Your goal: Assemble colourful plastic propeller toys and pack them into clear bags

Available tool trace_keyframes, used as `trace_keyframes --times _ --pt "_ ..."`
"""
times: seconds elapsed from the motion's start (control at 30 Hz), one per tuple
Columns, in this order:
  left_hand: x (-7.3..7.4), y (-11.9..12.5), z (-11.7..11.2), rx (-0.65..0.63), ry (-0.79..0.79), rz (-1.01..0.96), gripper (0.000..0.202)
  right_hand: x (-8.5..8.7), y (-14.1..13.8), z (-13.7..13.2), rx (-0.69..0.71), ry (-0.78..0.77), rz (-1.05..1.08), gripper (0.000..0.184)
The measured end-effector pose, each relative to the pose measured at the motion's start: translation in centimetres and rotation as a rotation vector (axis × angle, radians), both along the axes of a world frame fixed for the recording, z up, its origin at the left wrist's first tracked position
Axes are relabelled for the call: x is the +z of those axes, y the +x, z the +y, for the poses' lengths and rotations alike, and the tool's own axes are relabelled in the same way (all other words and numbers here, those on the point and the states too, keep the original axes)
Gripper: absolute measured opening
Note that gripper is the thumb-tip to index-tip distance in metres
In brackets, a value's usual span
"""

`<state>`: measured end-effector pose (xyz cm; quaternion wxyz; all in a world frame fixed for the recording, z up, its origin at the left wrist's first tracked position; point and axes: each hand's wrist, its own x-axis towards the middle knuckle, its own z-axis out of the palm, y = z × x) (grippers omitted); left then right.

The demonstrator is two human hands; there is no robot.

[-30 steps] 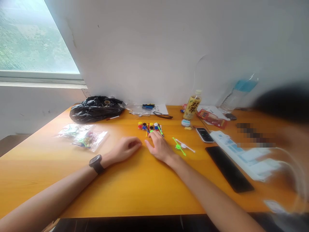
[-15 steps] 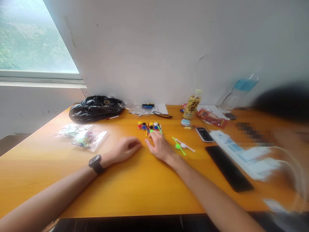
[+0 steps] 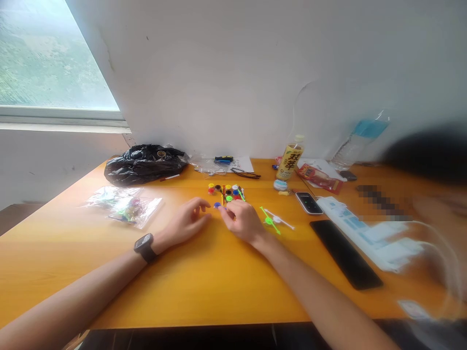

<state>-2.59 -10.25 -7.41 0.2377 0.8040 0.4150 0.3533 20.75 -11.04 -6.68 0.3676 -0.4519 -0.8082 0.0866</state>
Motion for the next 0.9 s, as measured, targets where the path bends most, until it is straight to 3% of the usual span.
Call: trace_keyframes --times 0.3,0.53,0.63,0.77,0.9 --pt "0.2 -0.2 -0.3 -0.075 -0.005 0.091 0.047 -0.4 0.0 -0.3 0.023 -0.155 0.232 0.059" --pt "0.0 -0.1 -0.1 -0.148 -0.001 0.092 0.037 -0.1 0.1 0.1 0.08 -0.311 0.465 0.059" --pt "-0.1 0.0 -0.1 -0.147 0.011 0.029 0.04 -0.2 0.0 0.1 0.152 -0.386 0.468 0.056" --pt "0.1 0.0 -0.1 -0.152 0.039 -0.02 0.017 -0.6 -0.3 0.3 0.206 -0.47 0.451 0.05" --pt "0.4 0.0 -0.1 -0.123 0.034 -0.029 0.015 -1.1 -0.4 0.5 0.221 -0.505 0.479 0.036"
